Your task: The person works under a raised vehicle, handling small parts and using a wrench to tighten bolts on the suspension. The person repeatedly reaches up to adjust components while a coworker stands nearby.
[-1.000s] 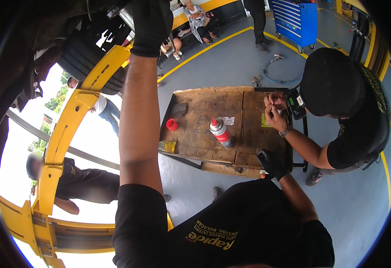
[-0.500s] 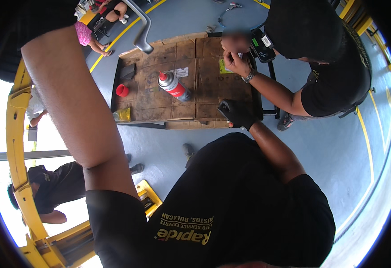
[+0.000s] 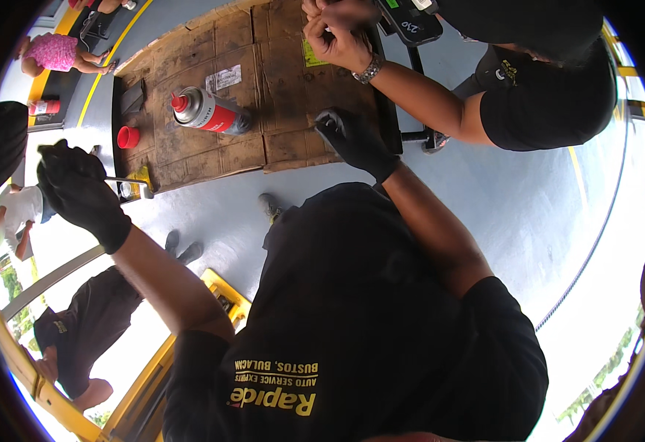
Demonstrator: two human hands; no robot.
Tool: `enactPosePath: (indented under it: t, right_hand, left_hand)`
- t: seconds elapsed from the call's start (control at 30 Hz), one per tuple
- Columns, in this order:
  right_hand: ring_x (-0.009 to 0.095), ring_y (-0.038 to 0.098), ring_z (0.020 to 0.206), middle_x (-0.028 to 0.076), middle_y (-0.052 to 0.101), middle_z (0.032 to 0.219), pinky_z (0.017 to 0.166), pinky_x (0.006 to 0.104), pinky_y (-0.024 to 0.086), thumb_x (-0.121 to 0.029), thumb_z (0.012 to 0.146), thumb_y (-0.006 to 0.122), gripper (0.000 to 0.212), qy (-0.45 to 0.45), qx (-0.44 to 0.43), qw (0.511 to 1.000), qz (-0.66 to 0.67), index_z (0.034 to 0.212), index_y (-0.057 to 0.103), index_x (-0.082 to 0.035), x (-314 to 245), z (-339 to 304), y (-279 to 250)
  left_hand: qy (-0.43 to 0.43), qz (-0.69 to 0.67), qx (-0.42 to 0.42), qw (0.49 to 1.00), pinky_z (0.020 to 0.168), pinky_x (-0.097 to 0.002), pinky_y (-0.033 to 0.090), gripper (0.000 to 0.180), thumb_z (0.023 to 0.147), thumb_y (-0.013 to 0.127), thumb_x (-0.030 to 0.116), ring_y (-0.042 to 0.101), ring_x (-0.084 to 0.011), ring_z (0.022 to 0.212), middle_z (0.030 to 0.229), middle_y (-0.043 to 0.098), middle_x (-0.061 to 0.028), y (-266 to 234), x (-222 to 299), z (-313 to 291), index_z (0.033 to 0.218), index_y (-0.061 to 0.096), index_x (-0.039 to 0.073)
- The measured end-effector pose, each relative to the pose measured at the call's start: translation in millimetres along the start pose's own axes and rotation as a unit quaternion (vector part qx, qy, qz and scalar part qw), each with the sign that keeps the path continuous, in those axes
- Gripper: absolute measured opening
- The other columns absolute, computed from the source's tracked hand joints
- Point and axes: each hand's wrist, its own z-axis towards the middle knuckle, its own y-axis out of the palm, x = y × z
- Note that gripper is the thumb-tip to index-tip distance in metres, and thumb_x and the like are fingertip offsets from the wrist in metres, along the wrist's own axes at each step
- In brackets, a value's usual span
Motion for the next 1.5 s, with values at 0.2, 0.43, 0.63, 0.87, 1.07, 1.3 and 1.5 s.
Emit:
enactPosePath:
  t: [0.2, 0.43, 0.63, 0.87, 1.07, 1.3, 1.5]
  right_hand:
    - [0.025, 0.071, 0.082, 0.012, 0.071, 0.093, 0.073, 0.0369, 0.055, -0.020, 0.095, 0.071, 0.023, -0.035, 0.184, 0.982, -0.023, 0.111, 0.067, -0.003, -43, 22, -42]
    - [0.026, 0.070, 0.083, 0.011, 0.069, 0.094, 0.072, 0.0368, 0.054, -0.011, 0.094, 0.068, 0.018, -0.182, 0.250, 0.907, -0.286, 0.110, 0.064, -0.005, 0, 81, -81]
    - [0.025, 0.070, 0.084, 0.010, 0.069, 0.094, 0.073, 0.0365, 0.054, -0.010, 0.094, 0.067, 0.017, -0.230, 0.176, 0.859, -0.422, 0.110, 0.065, -0.005, 20, 115, -85]
    - [0.024, 0.070, 0.085, 0.010, 0.070, 0.095, 0.075, 0.0352, 0.054, -0.010, 0.094, 0.067, 0.017, -0.224, 0.112, 0.890, -0.380, 0.110, 0.066, -0.004, 11, 138, -72]
    - [0.023, 0.070, 0.086, 0.010, 0.071, 0.096, 0.076, 0.0342, 0.054, -0.010, 0.094, 0.067, 0.016, -0.208, 0.119, 0.895, -0.377, 0.110, 0.067, -0.003, 11, 146, -62]
    - [0.022, 0.070, 0.087, 0.009, 0.072, 0.097, 0.077, 0.0329, 0.054, -0.009, 0.095, 0.067, 0.016, -0.186, 0.138, 0.896, -0.378, 0.109, 0.068, -0.002, 11, 144, -55]
    - [0.020, 0.071, 0.088, 0.009, 0.073, 0.097, 0.078, 0.0318, 0.054, -0.009, 0.095, 0.067, 0.016, -0.153, 0.167, 0.891, -0.393, 0.109, 0.069, -0.002, 9, 145, -45]
  left_hand:
    - [-0.101, -0.033, 0.304, 0.947, 0.064, -0.0322, 0.052, 0.034, 0.108, 0.047, 0.042, 0.051, -0.0159, 0.062, 0.072, 0.051, -0.0015, 7, -92, -92, 0.102, 0.055, 0.009]
    - [-0.216, 0.005, 0.166, 0.962, 0.056, -0.0342, 0.049, 0.018, 0.100, 0.052, 0.028, 0.056, -0.0189, 0.063, 0.076, 0.055, -0.0026, -32, -184, -101, 0.109, 0.054, 0.013]
    - [-0.226, 0.000, 0.211, 0.951, 0.056, -0.0354, 0.053, 0.016, 0.104, 0.055, 0.020, 0.059, -0.0186, 0.066, 0.081, 0.057, -0.0063, -17, -219, -121, 0.112, 0.049, 0.008]
    - [-0.125, 0.080, 0.144, 0.978, 0.048, -0.0275, 0.053, 0.018, 0.105, 0.058, 0.021, 0.055, -0.0113, 0.064, 0.085, 0.054, -0.0027, -16, -241, -133, 0.110, 0.046, 0.008]
    - [-0.156, 0.090, 0.146, 0.973, 0.043, -0.0281, 0.053, 0.019, 0.105, 0.059, 0.026, 0.054, -0.0108, 0.057, 0.076, 0.053, -0.0016, -6, -233, -131, 0.105, 0.045, 0.011]
    - [-0.162, 0.128, 0.145, 0.968, 0.043, -0.0258, 0.050, 0.020, 0.104, 0.057, 0.023, 0.046, -0.0081, 0.051, 0.068, 0.048, 0.0009, 21, -216, -131, 0.095, 0.045, 0.010]
    - [-0.170, 0.126, 0.130, 0.969, 0.042, -0.0271, 0.050, 0.019, 0.102, 0.058, 0.021, 0.047, -0.0093, 0.050, 0.068, 0.048, 0.0000, 21, -216, -129, 0.095, 0.045, 0.009]
